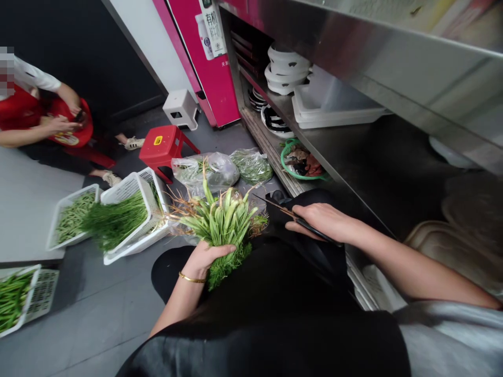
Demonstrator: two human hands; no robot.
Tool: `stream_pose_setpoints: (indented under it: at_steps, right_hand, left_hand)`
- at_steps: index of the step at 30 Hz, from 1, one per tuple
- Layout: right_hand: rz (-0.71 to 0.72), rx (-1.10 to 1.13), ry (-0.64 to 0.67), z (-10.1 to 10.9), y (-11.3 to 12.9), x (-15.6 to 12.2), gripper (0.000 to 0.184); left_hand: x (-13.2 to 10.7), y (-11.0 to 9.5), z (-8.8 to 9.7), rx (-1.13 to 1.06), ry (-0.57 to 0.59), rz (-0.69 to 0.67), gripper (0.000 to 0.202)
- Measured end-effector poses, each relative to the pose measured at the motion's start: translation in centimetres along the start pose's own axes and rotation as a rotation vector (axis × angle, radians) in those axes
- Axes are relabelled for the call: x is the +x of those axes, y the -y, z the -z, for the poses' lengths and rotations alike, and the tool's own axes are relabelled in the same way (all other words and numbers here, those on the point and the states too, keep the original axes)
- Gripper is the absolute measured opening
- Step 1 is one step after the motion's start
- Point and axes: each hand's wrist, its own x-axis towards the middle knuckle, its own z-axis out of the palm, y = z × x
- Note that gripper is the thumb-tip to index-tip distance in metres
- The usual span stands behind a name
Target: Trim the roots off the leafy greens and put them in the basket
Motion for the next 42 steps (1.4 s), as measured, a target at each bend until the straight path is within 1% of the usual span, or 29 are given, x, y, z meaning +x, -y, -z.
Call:
stream_pose_setpoints:
  at_steps: [3, 6, 8, 9, 11, 12, 13, 14, 16, 17, 18, 20, 22, 24, 27, 30, 32, 35, 37, 40, 42]
  right_hand:
    - [-0.003, 0.000, 0.048, 0.3, 0.5, 0.4, 0.043]
    - [-0.009, 0.006, 0.036, 0.4, 0.4, 0.8, 0.041]
    - [-0.026, 0.026, -0.011, 0.4, -0.1, 0.8, 0.041]
    - [-0.050, 0.045, -0.058, 0.3, -0.3, 0.6, 0.041]
    - [-0.100, 0.113, -0.155, 0.4, -0.6, 0.0, 0.042]
    - [-0.100, 0.160, -0.175, 0.6, -0.5, -0.3, 0.042]
    - [-0.065, 0.212, -0.160, 0.8, -0.1, -0.6, 0.042]
    - [0.004, 0.265, -0.111, 1.1, 0.4, -0.8, 0.040]
    - [0.166, 0.347, 0.031, 1.4, 2.1, -0.6, 0.036]
    - [0.221, 0.364, 0.087, 1.5, 3.1, -0.2, 0.035]
    - [0.239, 0.361, 0.123, 1.4, 4.1, 0.3, 0.036]
    - [0.210, 0.298, 0.164, 0.9, 5.6, 1.9, 0.041]
    - [0.164, 0.217, 0.192, 0.0, 6.3, 3.3, 0.046]
    - [0.129, 0.164, 0.199, -1.1, 6.1, 4.2, 0.050]
    - [0.096, 0.122, 0.177, -2.1, 5.2, 4.4, 0.052]
    - [0.103, 0.118, 0.166, -2.2, 4.8, 3.9, 0.047]
    - [0.110, 0.114, 0.182, -1.7, 5.0, 3.7, 0.045]
    - [0.121, 0.100, 0.213, -0.7, 5.6, 3.8, 0.042]
    - [0.122, 0.099, 0.217, -0.3, 5.6, 3.8, 0.041]
    - [0.107, 0.109, 0.230, -0.1, 4.7, 3.1, 0.043]
    - [0.108, 0.150, 0.241, -0.1, 3.8, 2.2, 0.045]
  left_hand:
    - [0.0, 0.0, 0.0, 0.043, 0.015, -0.005, 0.040]
    - [0.1, 0.2, 0.0, 0.091, 0.032, -0.009, 0.032]
    - [0.2, 0.4, 0.1, 0.101, 0.026, -0.017, 0.030]
    - [0.2, 0.5, 0.1, 0.096, 0.022, -0.019, 0.029]
    - [0.3, 0.5, 0.1, 0.053, 0.006, -0.012, 0.030]
    - [0.3, 0.5, 0.1, 0.022, -0.011, -0.003, 0.032]
    - [0.4, 0.5, 0.0, -0.012, -0.037, 0.006, 0.034]
    - [0.4, 0.4, -0.2, -0.046, -0.066, 0.016, 0.036]
    - [0.5, 0.2, -0.6, -0.103, -0.105, 0.050, 0.037]
    - [0.5, 0.2, -0.9, -0.133, -0.109, 0.073, 0.036]
    - [0.6, 0.1, -1.2, -0.165, -0.100, 0.099, 0.035]
    - [0.5, -0.1, -1.6, -0.229, -0.078, 0.142, 0.033]
    - [0.4, -0.1, -1.8, -0.287, -0.070, 0.184, 0.028]
    - [0.2, 0.2, -1.4, -0.341, -0.075, 0.249, 0.018]
    - [-0.2, 1.4, -0.2, -0.424, -0.115, 0.333, 0.008]
    - [-0.3, 2.9, 1.1, -0.476, -0.168, 0.330, 0.009]
    - [-0.3, 3.5, 1.5, -0.491, -0.170, 0.342, 0.007]
    - [-0.2, 3.5, 1.4, -0.527, -0.153, 0.401, 0.005]
    - [0.0, 3.1, 1.1, -0.555, -0.107, 0.438, 0.009]
    - [0.2, 2.4, 0.6, -0.580, -0.024, 0.426, 0.012]
    - [0.3, 2.2, 0.4, -0.577, -0.009, 0.395, 0.011]
